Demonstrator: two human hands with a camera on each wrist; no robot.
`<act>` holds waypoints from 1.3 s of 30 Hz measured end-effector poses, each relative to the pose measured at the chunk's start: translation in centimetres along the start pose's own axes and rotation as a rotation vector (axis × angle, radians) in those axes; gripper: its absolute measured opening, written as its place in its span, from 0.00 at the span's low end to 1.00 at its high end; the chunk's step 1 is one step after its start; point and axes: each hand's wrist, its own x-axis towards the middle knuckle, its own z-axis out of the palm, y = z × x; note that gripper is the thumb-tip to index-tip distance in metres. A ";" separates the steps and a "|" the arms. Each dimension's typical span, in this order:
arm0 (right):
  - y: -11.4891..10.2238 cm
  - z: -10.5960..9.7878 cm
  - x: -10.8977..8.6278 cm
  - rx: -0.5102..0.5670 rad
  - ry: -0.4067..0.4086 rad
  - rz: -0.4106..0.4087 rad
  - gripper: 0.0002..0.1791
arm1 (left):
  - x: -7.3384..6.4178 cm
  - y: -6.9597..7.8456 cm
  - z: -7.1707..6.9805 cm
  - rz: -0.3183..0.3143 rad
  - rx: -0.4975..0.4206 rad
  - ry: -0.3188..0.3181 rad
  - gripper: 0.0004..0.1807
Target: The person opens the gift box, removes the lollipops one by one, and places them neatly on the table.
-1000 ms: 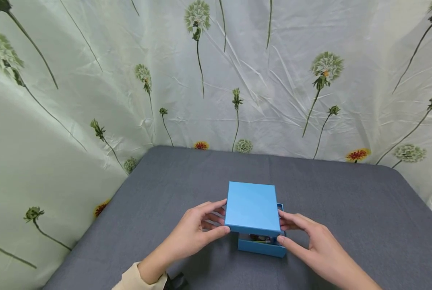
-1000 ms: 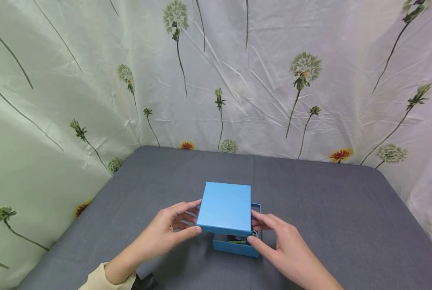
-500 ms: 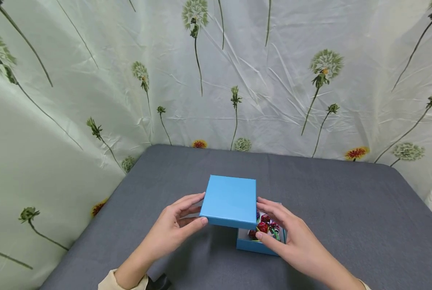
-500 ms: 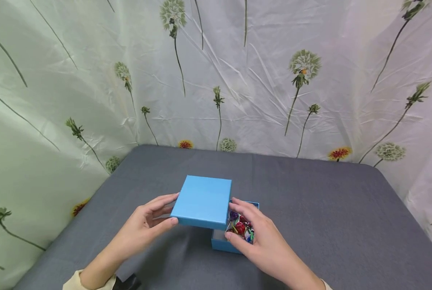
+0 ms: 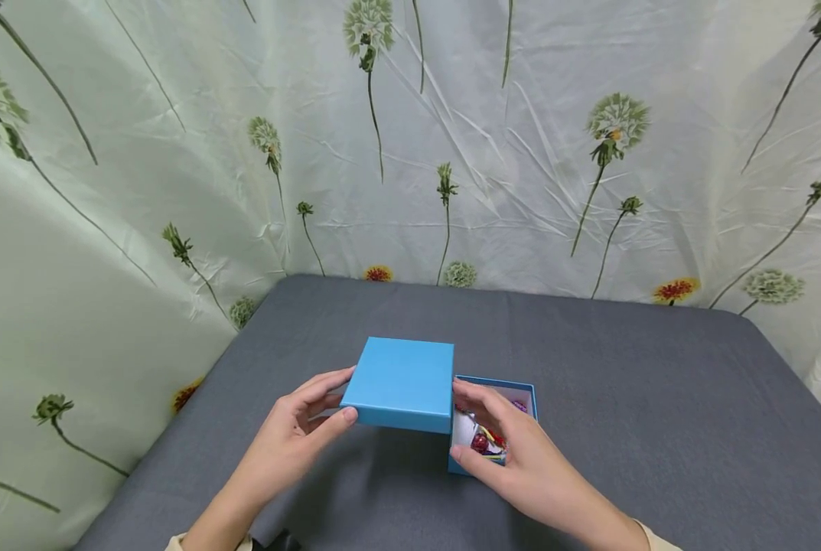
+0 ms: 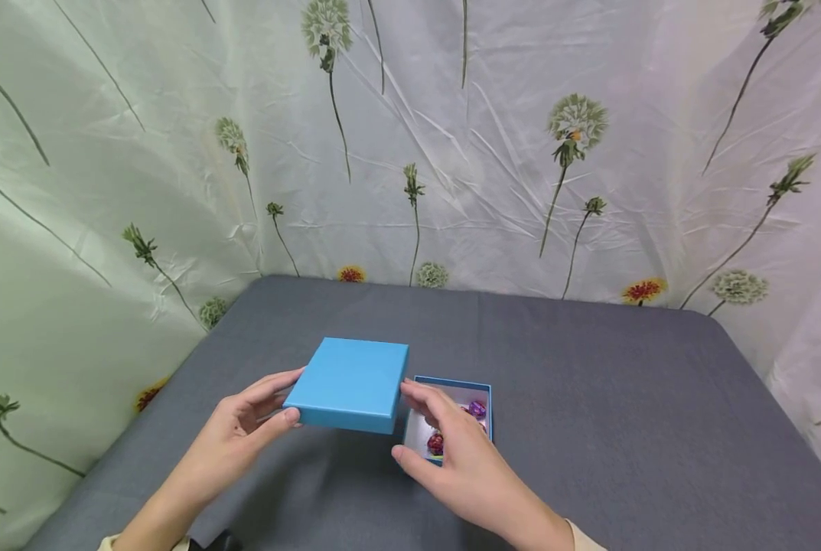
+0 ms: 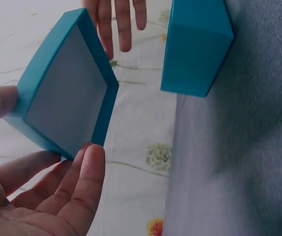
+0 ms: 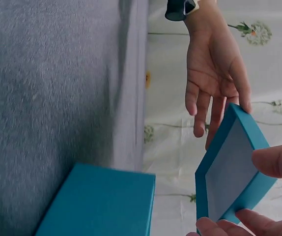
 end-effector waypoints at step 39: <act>-1.9 5.5 2.3 0.184 -0.111 0.093 0.37 | -2.5 -1.7 -4.0 -0.012 -0.013 0.114 0.22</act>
